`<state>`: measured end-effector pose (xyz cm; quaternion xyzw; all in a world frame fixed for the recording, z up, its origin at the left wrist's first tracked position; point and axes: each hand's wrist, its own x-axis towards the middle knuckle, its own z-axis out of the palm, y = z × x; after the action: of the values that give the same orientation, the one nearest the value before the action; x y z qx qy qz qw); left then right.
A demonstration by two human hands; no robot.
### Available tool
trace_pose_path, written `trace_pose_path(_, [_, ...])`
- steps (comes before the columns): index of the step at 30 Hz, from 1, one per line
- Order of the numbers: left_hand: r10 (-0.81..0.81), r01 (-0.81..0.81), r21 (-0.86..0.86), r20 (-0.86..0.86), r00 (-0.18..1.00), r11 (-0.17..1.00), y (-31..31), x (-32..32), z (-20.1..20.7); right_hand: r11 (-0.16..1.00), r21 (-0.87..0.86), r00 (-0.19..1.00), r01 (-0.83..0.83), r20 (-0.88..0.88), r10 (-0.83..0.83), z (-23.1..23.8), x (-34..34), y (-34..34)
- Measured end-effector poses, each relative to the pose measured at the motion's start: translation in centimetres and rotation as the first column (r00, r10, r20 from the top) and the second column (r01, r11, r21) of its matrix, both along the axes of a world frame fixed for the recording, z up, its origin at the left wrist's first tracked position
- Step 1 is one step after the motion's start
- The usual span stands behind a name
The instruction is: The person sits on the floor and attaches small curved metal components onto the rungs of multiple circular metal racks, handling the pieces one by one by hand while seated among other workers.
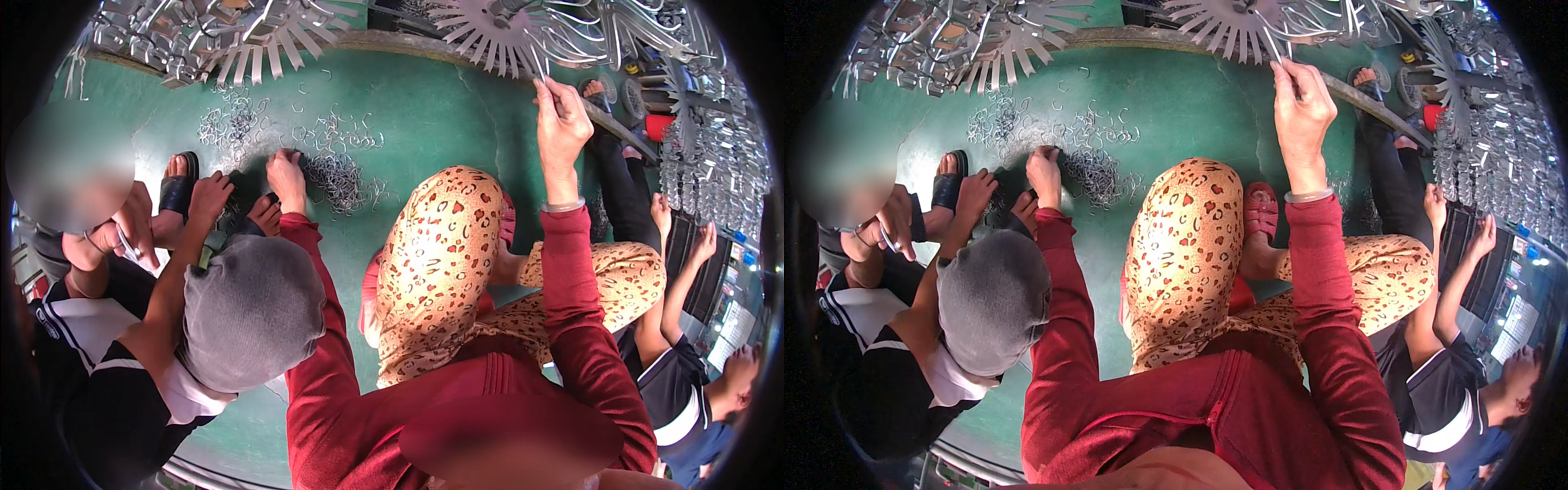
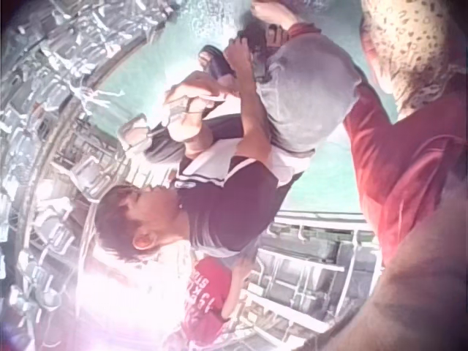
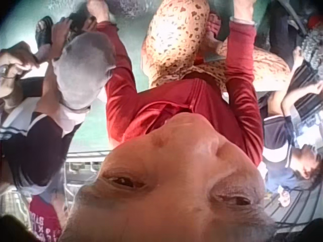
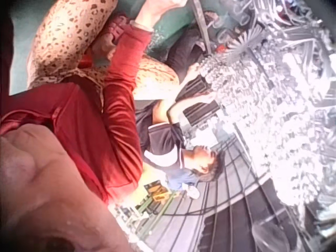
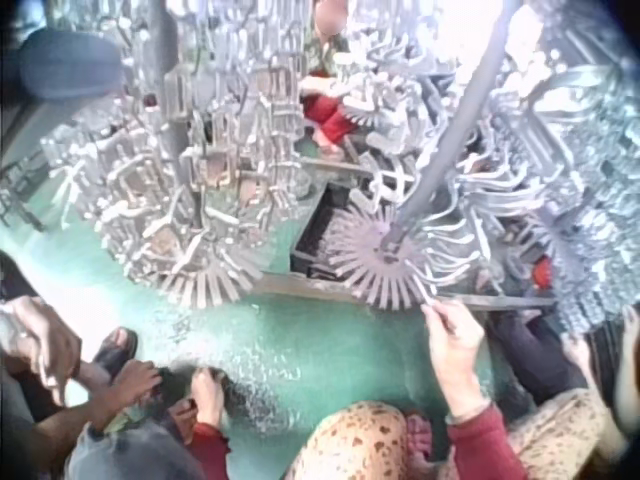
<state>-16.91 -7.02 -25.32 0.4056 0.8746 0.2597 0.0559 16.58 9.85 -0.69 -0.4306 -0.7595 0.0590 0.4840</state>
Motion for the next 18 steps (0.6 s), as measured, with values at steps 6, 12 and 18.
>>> trace_pose_path(6, [-0.094, 0.120, 0.156, -0.167, 0.982, 0.980, 0.2, -1.1, 0.7, 0.973, -0.227, 0.988, -0.042, -0.152, 0.007, 0.1, 1.0, -1.1])
trace_pose_path(12, [-0.190, 0.207, 0.157, -0.116, 0.975, 0.966, -0.8, -2.0, -1.4, 0.964, -0.253, 0.975, -0.084, -0.219, 0.027, -0.3, 1.5, -1.5])
trace_pose_path(18, [-0.255, 0.278, 0.034, -0.305, 0.917, 0.960, -0.3, -1.6, 1.2, 0.950, -0.311, 0.983, -0.001, -0.176, -0.056, -0.7, 2.5, -2.1])
